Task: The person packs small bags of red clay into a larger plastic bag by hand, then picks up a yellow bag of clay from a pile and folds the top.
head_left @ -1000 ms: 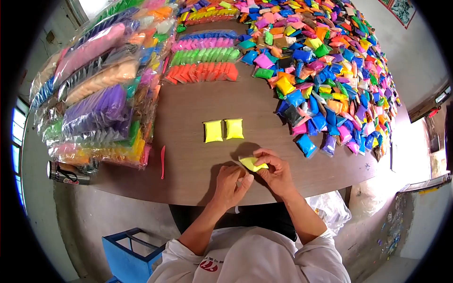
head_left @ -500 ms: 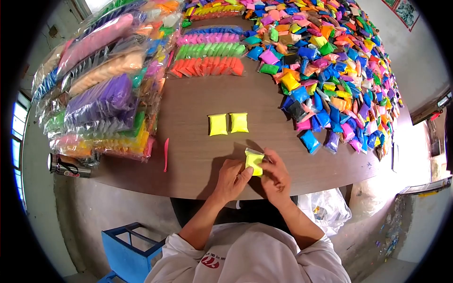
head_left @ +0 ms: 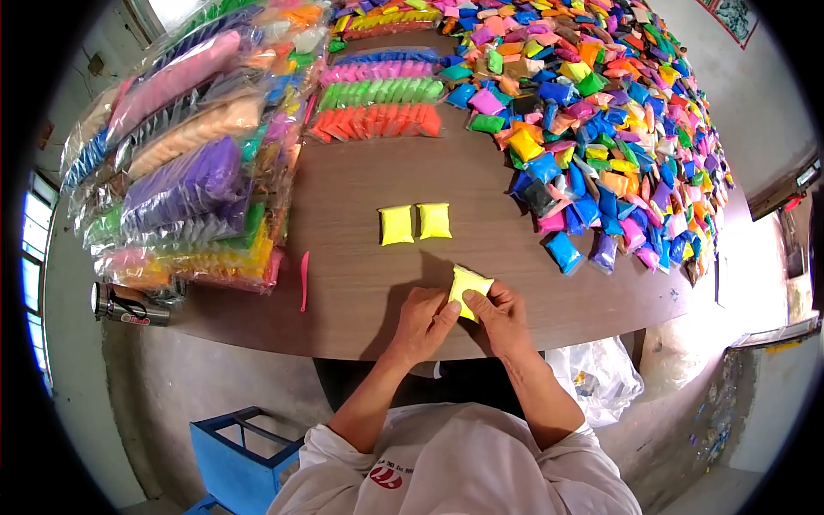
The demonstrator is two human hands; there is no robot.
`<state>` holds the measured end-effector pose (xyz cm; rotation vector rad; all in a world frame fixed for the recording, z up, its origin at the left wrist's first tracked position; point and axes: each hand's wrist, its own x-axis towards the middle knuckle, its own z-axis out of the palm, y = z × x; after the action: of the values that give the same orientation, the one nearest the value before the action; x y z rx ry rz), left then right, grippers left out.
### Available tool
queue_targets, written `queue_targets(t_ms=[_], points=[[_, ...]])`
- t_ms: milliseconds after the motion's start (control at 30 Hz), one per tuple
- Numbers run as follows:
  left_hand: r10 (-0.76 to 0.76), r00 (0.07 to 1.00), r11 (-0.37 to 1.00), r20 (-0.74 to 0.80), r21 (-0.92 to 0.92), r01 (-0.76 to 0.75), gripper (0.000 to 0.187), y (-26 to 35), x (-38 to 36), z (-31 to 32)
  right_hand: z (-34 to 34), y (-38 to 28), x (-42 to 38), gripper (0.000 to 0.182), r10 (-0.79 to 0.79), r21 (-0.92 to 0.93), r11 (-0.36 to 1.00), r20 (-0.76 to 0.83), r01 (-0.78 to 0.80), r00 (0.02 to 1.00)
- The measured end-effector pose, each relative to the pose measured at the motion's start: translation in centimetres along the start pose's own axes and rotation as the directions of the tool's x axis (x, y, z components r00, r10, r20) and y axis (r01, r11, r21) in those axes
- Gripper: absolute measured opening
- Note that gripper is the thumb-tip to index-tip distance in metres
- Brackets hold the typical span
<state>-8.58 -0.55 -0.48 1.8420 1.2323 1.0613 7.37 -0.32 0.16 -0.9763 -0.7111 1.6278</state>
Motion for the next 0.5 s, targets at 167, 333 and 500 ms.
queue_targets(t_ms=[167, 333, 500], points=[[0.044, 0.998, 0.999, -0.045, 0.014, -0.043, 0.041, -0.1, 0.2, 0.3, -1.0, -0.5, 0.1, 0.016, -0.043, -0.192, 0.98, 0.086, 0.059, 0.995], [0.069, 0.997, 0.998, -0.025, 0.001, -0.069, 0.038, -0.3, 0.3, 0.3, -1.1, -0.7, 0.0, 0.024, -0.053, -0.229, 0.971, 0.09, 0.072, 0.995], [0.082, 0.996, 0.996, -0.032, -0.031, -0.083, 0.037, 0.2, 0.5, 0.2, -1.2, -0.7, 0.2, 0.026, -0.058, -0.233, 0.969, 0.115, 0.084, 0.992]])
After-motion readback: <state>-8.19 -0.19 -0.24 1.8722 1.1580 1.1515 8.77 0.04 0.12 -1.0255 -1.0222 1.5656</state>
